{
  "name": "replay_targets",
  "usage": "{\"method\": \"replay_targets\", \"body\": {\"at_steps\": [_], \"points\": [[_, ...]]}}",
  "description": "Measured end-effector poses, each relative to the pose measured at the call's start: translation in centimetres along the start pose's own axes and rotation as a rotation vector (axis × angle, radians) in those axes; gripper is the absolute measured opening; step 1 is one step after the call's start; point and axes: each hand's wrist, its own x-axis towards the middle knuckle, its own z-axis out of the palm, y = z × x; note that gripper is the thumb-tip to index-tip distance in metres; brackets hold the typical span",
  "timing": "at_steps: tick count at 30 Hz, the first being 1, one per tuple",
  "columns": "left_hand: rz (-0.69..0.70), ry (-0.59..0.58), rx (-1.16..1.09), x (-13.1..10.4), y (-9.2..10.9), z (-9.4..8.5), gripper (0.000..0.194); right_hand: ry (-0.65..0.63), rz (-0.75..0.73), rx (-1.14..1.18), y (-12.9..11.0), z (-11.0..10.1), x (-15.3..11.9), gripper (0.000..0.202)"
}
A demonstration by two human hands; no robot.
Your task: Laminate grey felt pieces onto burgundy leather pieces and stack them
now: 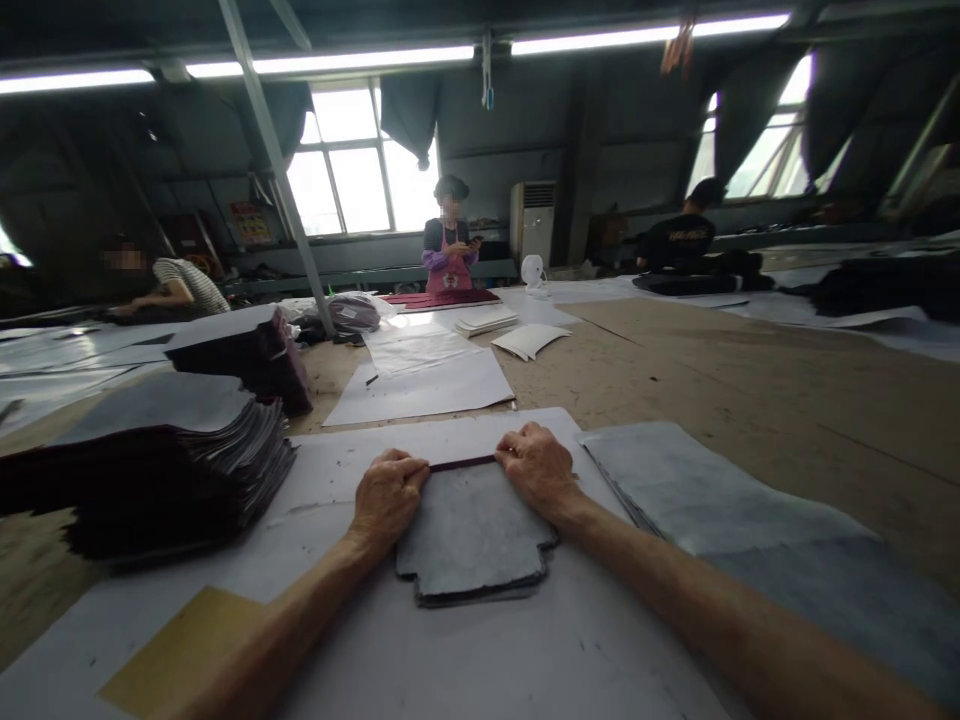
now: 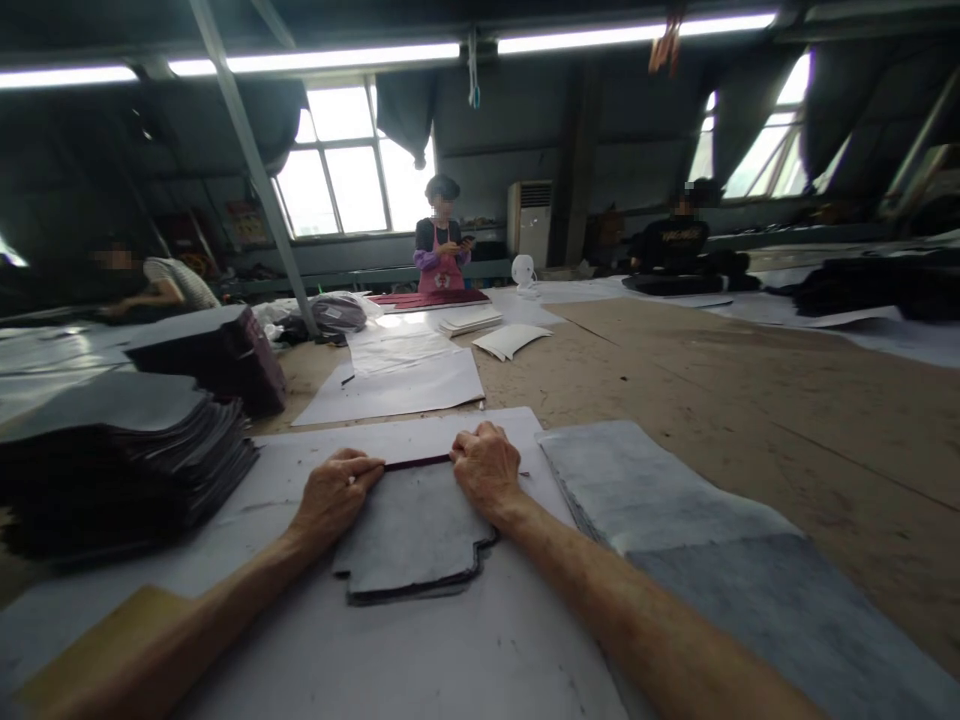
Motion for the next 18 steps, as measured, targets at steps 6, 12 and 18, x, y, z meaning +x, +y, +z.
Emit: {"method": "replay_targets", "body": {"at_steps": [6, 12, 18], "points": [[0.061, 0.028, 0.062, -0.6, -0.4, 0.5, 0.034, -0.012, 0.01, -0.082, -0.3, 0.5, 0.0, 0.025], [0.147, 0.18, 0.246, -0.8, -1.3, -0.6, 0.048, 0.025, -0.085, -0.076, 1.2, -5.5, -4.5, 0.018], [0.282, 0.213, 0.1, -5.7, 0.1, -2.5, 0.049, -0.03, 0.067, -0.09, 6.4, -12.8, -16.0, 0.005]]}}
